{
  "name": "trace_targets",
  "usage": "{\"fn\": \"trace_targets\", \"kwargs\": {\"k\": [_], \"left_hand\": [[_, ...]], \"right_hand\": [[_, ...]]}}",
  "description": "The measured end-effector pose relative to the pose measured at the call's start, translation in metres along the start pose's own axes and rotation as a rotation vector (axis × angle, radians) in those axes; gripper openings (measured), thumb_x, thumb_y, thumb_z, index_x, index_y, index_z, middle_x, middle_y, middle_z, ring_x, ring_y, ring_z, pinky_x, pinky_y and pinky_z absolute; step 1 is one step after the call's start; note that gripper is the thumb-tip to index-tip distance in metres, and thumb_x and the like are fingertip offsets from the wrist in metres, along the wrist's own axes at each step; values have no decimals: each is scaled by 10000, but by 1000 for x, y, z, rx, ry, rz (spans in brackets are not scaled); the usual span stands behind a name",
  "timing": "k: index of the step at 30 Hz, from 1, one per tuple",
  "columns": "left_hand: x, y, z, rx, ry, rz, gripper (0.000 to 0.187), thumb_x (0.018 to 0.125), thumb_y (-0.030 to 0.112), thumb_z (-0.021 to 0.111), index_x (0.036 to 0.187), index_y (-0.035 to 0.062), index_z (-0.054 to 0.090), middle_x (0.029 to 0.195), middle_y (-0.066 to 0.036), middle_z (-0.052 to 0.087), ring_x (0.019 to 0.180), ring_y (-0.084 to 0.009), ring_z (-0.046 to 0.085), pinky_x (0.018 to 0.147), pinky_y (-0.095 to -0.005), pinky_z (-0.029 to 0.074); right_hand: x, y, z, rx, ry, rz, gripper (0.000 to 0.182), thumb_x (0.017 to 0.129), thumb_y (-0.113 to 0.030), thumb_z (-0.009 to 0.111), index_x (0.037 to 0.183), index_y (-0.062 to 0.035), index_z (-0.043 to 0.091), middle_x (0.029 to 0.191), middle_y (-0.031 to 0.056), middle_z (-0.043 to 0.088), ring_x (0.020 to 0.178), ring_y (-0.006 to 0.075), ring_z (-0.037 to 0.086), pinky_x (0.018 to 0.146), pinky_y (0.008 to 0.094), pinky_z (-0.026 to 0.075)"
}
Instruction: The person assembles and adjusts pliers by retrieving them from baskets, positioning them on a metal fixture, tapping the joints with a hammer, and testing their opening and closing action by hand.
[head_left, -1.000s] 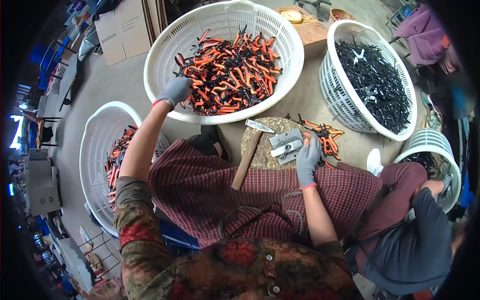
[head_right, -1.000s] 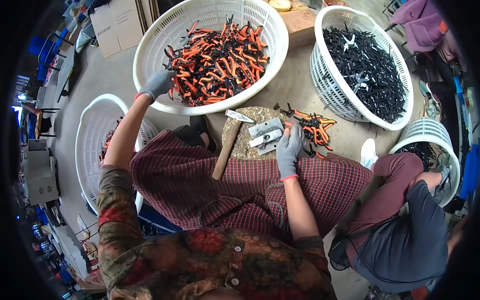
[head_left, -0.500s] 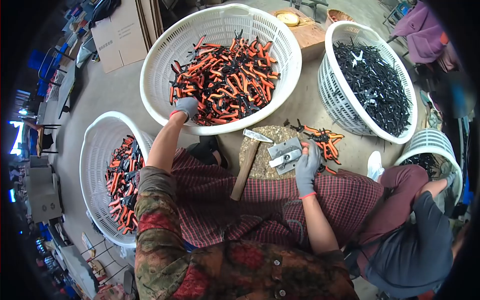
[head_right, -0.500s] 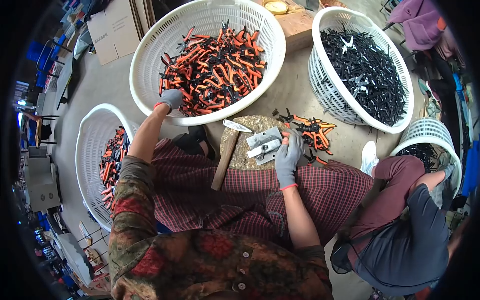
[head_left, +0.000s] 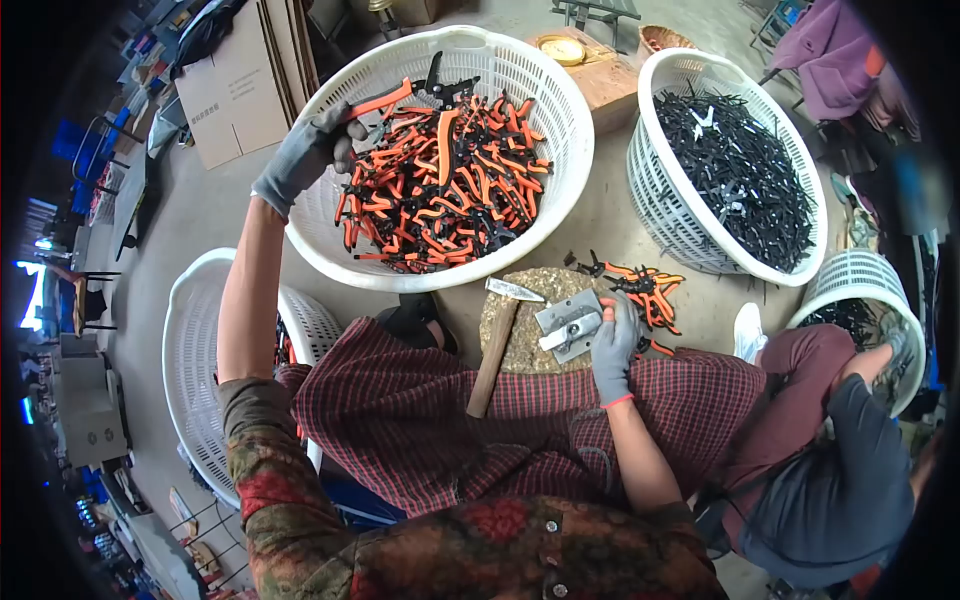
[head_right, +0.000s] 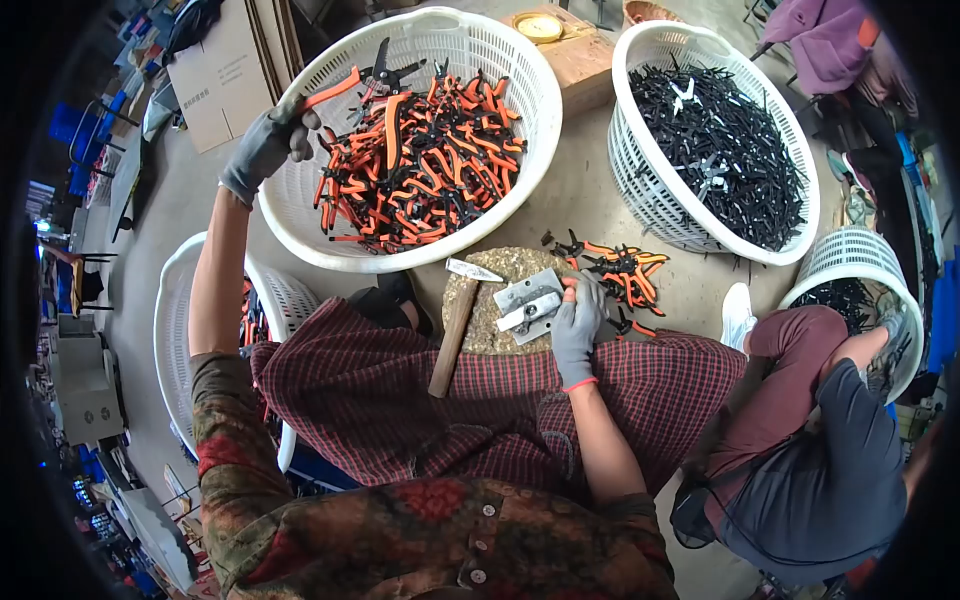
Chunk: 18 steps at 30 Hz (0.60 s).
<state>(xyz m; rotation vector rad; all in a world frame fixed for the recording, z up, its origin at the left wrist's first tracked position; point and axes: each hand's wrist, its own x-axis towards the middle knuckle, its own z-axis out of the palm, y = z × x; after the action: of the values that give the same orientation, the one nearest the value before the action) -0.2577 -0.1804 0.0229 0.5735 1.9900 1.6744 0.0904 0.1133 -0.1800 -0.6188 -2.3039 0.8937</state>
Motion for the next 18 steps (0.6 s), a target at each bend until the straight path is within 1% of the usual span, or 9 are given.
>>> {"fn": "trace_targets", "kwargs": {"k": [1, 3, 5, 7, 9, 13, 15, 16, 18], "left_hand": [[-5, -1, 12, -17, 15, 48, 371, 966, 378, 421, 1004, 24, 523, 687, -12, 509, 456, -103, 420, 537, -254, 441], [-27, 9, 55, -525, -125, 88, 209, 983, 213, 406, 939, 31, 500, 750, -38, 524, 511, -123, 454, 508, -268, 429], [-53, 22, 108, -37, -23, 329, 277, 980, 276, 407, 902, 33, 514, 672, -38, 507, 485, -145, 448, 511, -285, 421], [-68, 39, 144, -346, -164, 109, 401, 969, 386, 395, 860, 30, 544, 578, -39, 475, 470, -164, 466, 508, -286, 414], [-80, 47, 179, -441, -288, -47, 512, 952, 474, 380, 817, 22, 580, 520, -42, 480, 461, -165, 497, 502, -271, 423], [-104, 57, 248, -341, -372, -123, 529, 937, 470, 414, 795, -10, 586, 468, -59, 484, 427, -194, 505, 523, -286, 454], [-114, 49, 279, -373, -523, -92, 544, 937, 479, 408, 840, -22, 593, 511, -89, 534, 459, -185, 536, 534, -288, 461], [-121, 41, 295, -383, -575, -95, 542, 944, 476, 395, 860, -23, 591, 543, -94, 549, 488, -175, 539, 542, -283, 453], [-135, 33, 320, -242, -601, -55, 576, 958, 481, 343, 816, -17, 594, 550, -91, 560, 483, -167, 546, 501, -268, 447]], "right_hand": [[-1, 0, -1, -9, -1, 10, 224, 882, -151, 417, 873, -1, 584, 888, 170, 577, 878, 336, 539, 803, 414, 414], [2, -4, -8, 216, -81, 195, 256, 909, -197, 419, 923, -5, 587, 974, 140, 603, 970, 277, 550, 872, 388, 408], [7, -7, -16, 530, -101, 395, 312, 940, -256, 401, 976, -12, 591, 1035, 116, 609, 1031, 236, 542, 919, 369, 393], [15, 12, -25, 1005, -145, 417, 590, 969, -475, 262, 1273, -2, 438, 1325, 182, 437, 1259, 271, 391, 1074, 372, 245], [35, -42, -74, 1312, -267, 338, 754, 915, -598, 297, 1364, 9, 292, 1421, 226, 290, 1346, 317, 247, 1114, 415, 133], [44, -109, -130, 1537, -379, 84, 885, 843, -598, 479, 1402, 24, 188, 1435, 211, 260, 1334, 311, 265, 1114, 417, 159], [38, -114, -129, 1583, -321, 71, 964, 731, -593, 636, 1397, -13, 249, 1396, 152, 335, 1283, 281, 331, 1093, 422, 212], [38, -117, -130, 1599, -311, 63, 978, 693, -509, 713, 1408, -37, 240, 1377, 154, 368, 1255, 275, 373, 1061, 417, 284], [29, -113, -138, 1644, -325, 81, 833, 731, -422, 707, 1360, -49, 309, 1258, 128, 472, 1167, 248, 454, 956, 378, 407]]}}
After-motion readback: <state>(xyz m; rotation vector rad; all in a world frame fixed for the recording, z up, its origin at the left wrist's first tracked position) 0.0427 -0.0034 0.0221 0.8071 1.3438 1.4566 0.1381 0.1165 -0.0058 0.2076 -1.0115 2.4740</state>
